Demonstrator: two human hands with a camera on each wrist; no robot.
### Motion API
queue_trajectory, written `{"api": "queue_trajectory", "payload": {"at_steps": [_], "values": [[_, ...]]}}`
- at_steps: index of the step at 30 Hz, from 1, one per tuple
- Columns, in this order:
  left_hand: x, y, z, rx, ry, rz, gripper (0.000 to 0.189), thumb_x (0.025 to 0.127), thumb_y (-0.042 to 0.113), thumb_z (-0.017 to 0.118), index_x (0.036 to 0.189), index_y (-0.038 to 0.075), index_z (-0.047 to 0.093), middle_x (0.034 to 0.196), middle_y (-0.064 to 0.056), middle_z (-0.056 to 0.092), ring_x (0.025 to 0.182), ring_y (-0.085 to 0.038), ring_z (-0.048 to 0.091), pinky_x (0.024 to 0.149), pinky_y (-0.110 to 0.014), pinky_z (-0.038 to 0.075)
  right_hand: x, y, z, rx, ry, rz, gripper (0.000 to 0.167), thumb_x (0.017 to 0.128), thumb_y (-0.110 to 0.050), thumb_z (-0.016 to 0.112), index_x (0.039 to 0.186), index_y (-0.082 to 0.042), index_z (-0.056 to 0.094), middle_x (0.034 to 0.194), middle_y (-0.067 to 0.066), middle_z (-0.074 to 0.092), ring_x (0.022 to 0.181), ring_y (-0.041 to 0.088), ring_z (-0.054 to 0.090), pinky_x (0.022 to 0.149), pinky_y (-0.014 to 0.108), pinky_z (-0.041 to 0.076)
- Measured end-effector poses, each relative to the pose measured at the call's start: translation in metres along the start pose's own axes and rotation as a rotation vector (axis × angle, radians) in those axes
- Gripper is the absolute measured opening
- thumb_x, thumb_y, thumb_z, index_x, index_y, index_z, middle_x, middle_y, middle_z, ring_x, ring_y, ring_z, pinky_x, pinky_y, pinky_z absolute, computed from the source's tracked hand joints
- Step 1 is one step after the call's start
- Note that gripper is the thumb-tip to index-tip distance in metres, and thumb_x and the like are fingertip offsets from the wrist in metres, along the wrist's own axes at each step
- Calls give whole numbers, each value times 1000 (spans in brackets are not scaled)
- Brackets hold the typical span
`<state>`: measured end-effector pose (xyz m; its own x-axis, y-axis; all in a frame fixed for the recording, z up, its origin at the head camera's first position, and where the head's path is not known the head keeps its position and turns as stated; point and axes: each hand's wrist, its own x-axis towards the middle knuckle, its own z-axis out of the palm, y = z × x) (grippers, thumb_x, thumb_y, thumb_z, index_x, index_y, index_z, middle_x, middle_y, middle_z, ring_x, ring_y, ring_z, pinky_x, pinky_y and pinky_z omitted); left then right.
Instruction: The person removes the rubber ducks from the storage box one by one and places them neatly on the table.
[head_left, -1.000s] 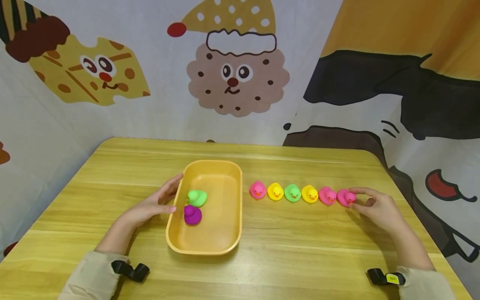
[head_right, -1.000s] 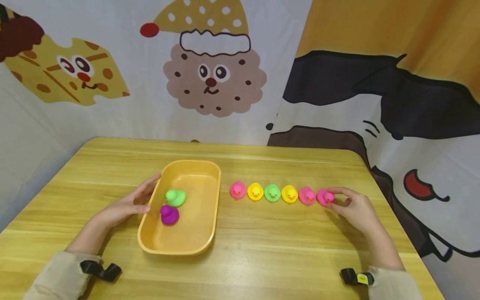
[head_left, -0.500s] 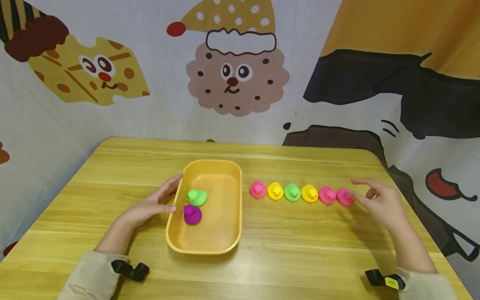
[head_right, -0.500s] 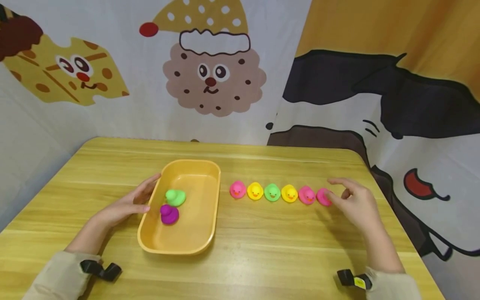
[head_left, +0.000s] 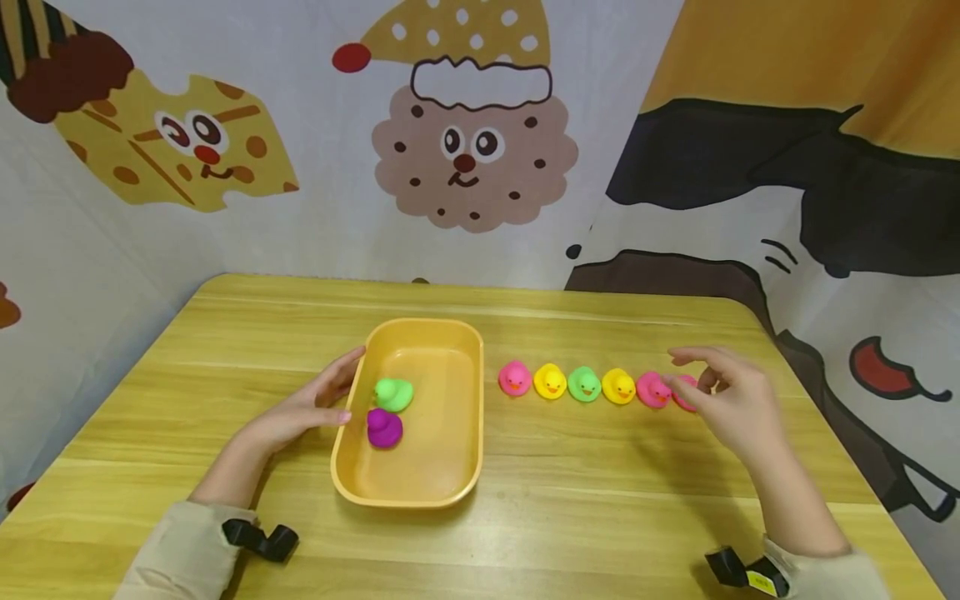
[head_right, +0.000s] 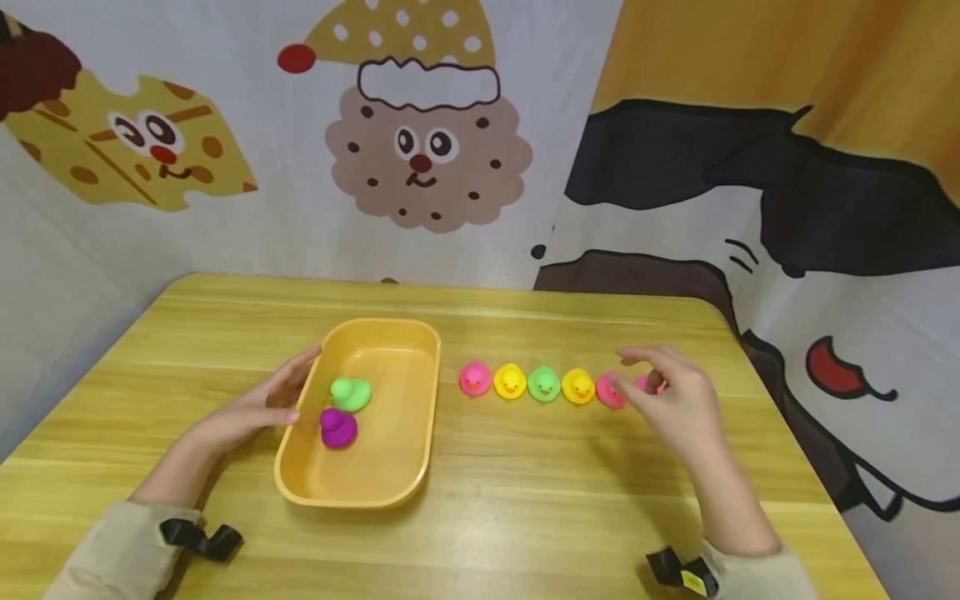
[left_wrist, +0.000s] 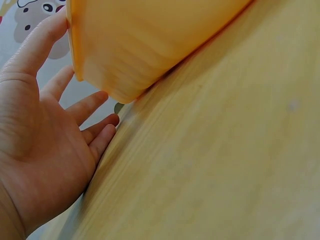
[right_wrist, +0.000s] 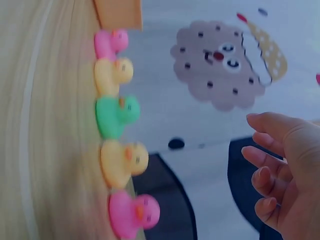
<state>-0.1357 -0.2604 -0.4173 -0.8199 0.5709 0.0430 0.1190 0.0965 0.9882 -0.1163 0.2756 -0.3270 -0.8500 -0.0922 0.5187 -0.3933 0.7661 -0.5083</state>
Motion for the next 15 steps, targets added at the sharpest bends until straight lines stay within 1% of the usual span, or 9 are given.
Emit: {"api": "queue_trajectory", "payload": {"at_steps": [3, 7, 10, 13, 15], "values": [[0, 0, 0, 6, 3, -6, 84, 90, 9, 63, 155, 18, 11, 155, -23, 13, 138, -43, 15, 101, -30, 30, 2, -13, 7, 42, 16, -45, 30, 74, -2, 81, 102, -7, 72, 86, -5, 61, 57, 7, 43, 51, 20, 33], [-1, 1, -1, 12, 4, -16, 84, 90, 9, 62, 155, 19, 11, 155, -23, 14, 138, -42, 16, 102, -34, 29, 5, -33, 18, 107, 21, -107, 33, 70, 4, 82, 100, -7, 72, 84, -5, 61, 55, 7, 42, 50, 21, 32], [-1, 1, -1, 8, 7, -26, 84, 90, 9, 62, 155, 21, 11, 155, -21, 15, 138, -41, 17, 101, -31, 31, 5, -49, 25, 144, 12, -151, 34, 68, 4, 83, 98, -8, 73, 81, -6, 60, 54, 7, 41, 48, 20, 31], [0, 2, 0, -5, 12, -32, 84, 90, 9, 63, 155, 23, 12, 155, -20, 15, 138, -40, 17, 100, -28, 32, 6, -63, 33, 172, 0, -188, 34, 68, 2, 84, 98, -9, 73, 83, -6, 63, 53, 7, 40, 46, 19, 30], [0, 2, 0, -9, 12, -34, 84, 90, 10, 64, 155, 24, 13, 155, -20, 16, 138, -39, 17, 100, -28, 31, 7, -71, 38, 186, -6, -202, 35, 67, 0, 85, 98, -10, 73, 85, -7, 64, 54, 7, 40, 46, 18, 30]]}}
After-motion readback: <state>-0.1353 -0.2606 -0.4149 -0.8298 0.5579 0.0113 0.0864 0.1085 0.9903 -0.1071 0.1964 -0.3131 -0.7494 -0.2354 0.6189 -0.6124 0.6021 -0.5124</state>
